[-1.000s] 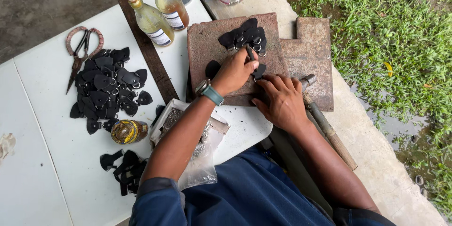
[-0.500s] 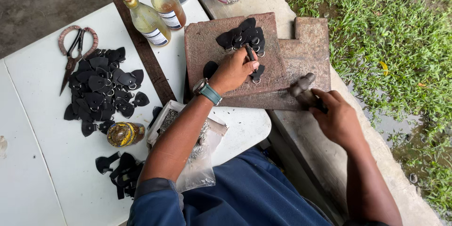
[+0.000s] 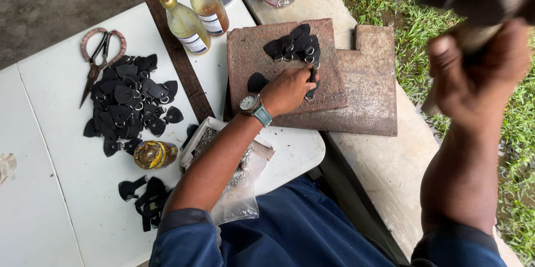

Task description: The person assembles black leather keychains by inserting metal rings into the leather pieces. They use a hammer to strike the rings on a wooden block to secure them. The person handles the leather pieces, metal rings, and hammer throughout the process.

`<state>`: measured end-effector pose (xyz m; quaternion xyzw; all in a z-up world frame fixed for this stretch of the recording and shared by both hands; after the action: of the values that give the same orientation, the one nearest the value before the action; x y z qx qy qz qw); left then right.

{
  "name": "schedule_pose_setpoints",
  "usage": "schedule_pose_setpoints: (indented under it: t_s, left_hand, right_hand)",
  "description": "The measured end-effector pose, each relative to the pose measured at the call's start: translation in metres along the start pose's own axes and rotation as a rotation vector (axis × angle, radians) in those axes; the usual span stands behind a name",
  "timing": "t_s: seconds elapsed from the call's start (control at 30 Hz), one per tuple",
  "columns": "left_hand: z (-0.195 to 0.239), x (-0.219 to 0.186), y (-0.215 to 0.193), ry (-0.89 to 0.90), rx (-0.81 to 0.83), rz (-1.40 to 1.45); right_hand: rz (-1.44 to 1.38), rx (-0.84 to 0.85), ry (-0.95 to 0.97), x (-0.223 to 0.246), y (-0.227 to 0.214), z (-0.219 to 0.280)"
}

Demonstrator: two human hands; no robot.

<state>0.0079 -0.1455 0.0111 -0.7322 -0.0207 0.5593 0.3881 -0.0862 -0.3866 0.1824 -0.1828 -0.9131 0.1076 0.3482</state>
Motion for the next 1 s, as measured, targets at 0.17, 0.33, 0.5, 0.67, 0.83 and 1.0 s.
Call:
schedule_pose_setpoints:
  t_s: [0.17, 0.33, 0.5, 0.67, 0.83, 1.0]
  left_hand:
    - [0.002, 0.002, 0.009, 0.031, -0.047, -0.137]
    - [-0.001, -0.002, 0.000, 0.090, -0.130, -0.115]
    - [0.007, 0.005, 0.018, 0.083, -0.059, -0.095]
    - [0.004, -0.001, 0.015, 0.061, -0.065, -0.114]
    - [0.009, 0.002, 0.013, 0.148, -0.169, -0.118]
    - [0.009, 0.008, 0.016, 0.110, -0.109, -0.108]
  right_hand:
    - [0.475, 0.213, -0.054, 0.026, 0.063, -0.032]
    - [0.732, 0.627, 0.070, 0.037, 0.080, -0.043]
    - [0.359, 0.222, 0.004, 0.047, 0.061, -0.051]
    - [1.040, 0.898, 0.568, -0.015, 0.054, -0.023]
    - [0.955, 0.512, -0.187, -0.013, 0.027, -0.020]
    - [1.038, 0.752, -0.032, -0.059, 0.062, 0.018]
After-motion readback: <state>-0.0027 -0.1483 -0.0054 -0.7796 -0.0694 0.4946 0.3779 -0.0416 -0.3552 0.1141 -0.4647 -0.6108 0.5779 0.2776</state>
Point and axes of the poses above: each hand's wrist, its own z-axis away from the middle knuckle, its own y-axis out of the palm, x = y × z, the point moved 7 cm from there along -z, towards the middle knuckle, and after that the axes turned 10 degrees about -y, right-handed, at the moved point
